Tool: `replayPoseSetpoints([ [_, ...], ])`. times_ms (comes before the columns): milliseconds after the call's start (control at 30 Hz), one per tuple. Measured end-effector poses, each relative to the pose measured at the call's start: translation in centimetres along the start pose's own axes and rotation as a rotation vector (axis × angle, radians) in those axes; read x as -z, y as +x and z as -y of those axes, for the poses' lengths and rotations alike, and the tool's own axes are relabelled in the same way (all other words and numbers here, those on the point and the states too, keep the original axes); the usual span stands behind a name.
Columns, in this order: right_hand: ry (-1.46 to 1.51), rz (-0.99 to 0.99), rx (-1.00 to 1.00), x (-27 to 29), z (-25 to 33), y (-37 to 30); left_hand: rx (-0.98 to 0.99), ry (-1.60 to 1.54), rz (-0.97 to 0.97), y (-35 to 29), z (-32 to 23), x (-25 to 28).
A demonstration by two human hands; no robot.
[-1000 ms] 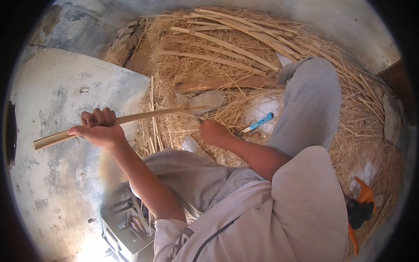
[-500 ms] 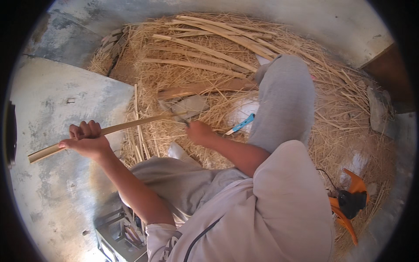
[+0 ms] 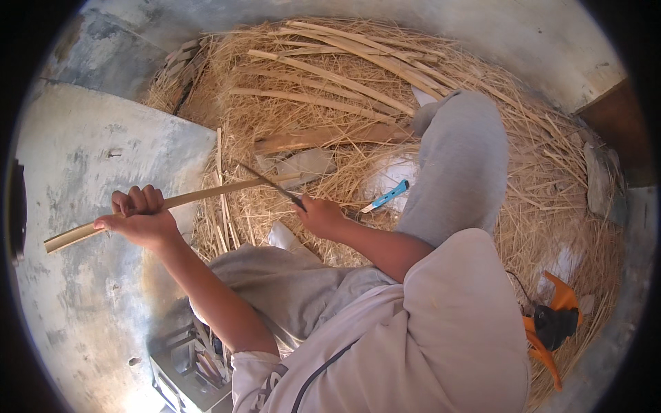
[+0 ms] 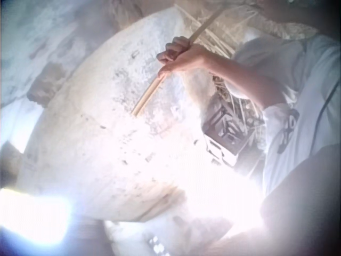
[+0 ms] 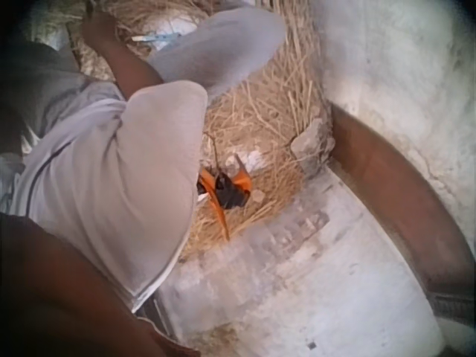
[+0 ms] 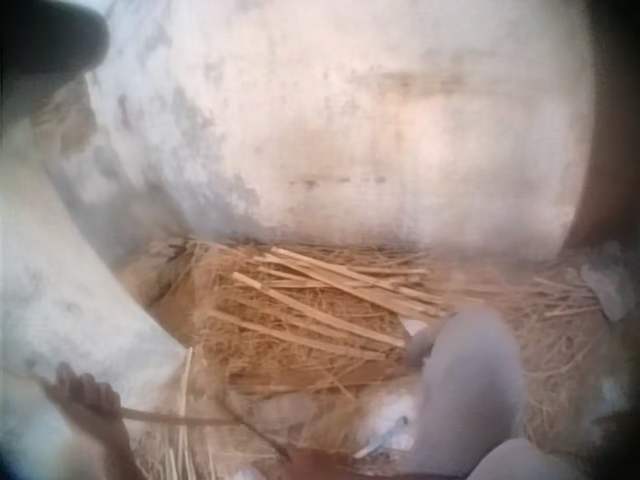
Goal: The person sits on a straw-covered floor and uses a knife to split a long bamboo stalk into thin strips. They hold the bamboo with one hand and use the knife to carefully split the material lengthwise, occasionally switching to a blue utility knife to refine the edges.
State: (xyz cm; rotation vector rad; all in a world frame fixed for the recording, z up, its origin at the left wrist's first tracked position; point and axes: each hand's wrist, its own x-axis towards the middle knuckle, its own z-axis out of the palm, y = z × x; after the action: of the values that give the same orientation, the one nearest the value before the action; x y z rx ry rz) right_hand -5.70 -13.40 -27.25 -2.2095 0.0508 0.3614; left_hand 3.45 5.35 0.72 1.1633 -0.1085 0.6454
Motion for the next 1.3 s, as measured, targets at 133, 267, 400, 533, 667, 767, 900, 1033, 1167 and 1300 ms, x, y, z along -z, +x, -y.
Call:
replayPoseSetpoints([
  [133, -0.053, -0.045, -0.138, -1.7, -5.9, -0.4, -0.005, 0.015, -0.040, 0.0, -0.1, -0.6],
  [267, -0.020, 0.029, -0.043, -0.5, -1.2, -0.8, -0.030, 0.042, -0.069, -0.1, 0.0, -0.6],
  [400, -0.040, 0.019, -0.161, -2.8, -5.2, 0.2, -0.002, 0.009, -0.030, 0.4, 0.1, -0.3],
  [533, -0.068, -0.053, -0.145, -2.0, -6.0, -0.5, -0.008, 0.058, -0.045, 0.1, -0.1, -0.8],
  [667, -0.031, 0.004, -0.159, -0.7, -1.7, -0.8, -0.010, 0.051, -0.051, 0.3, 0.0, -0.2],
  [767, -0.067, -0.025, -0.157, -1.8, -3.7, -1.3, 0.011, 0.043, -0.072, 0.3, -0.1, -0.2],
  [900, -0.068, -0.022, -0.219, -2.5, -6.4, 0.0, -0.004, 0.057, -0.059, 0.3, -0.1, -0.8],
  [1033, -0.076, 0.069, -0.124, -0.1, -1.4, -1.2, -0.020, 0.027, -0.084, 0.8, 0.2, -0.4],
  [1167, -0.064, 0.031, -0.350, -2.6, -5.5, -0.6, -0.007, 0.033, -0.105, 0.5, 0.0, -0.9],
  [1300, -0.019, 0.038, -0.280, -1.5, -3.5, -0.6, -0.038, 0.034, -0.083, 0.6, 0.3, -0.9],
])
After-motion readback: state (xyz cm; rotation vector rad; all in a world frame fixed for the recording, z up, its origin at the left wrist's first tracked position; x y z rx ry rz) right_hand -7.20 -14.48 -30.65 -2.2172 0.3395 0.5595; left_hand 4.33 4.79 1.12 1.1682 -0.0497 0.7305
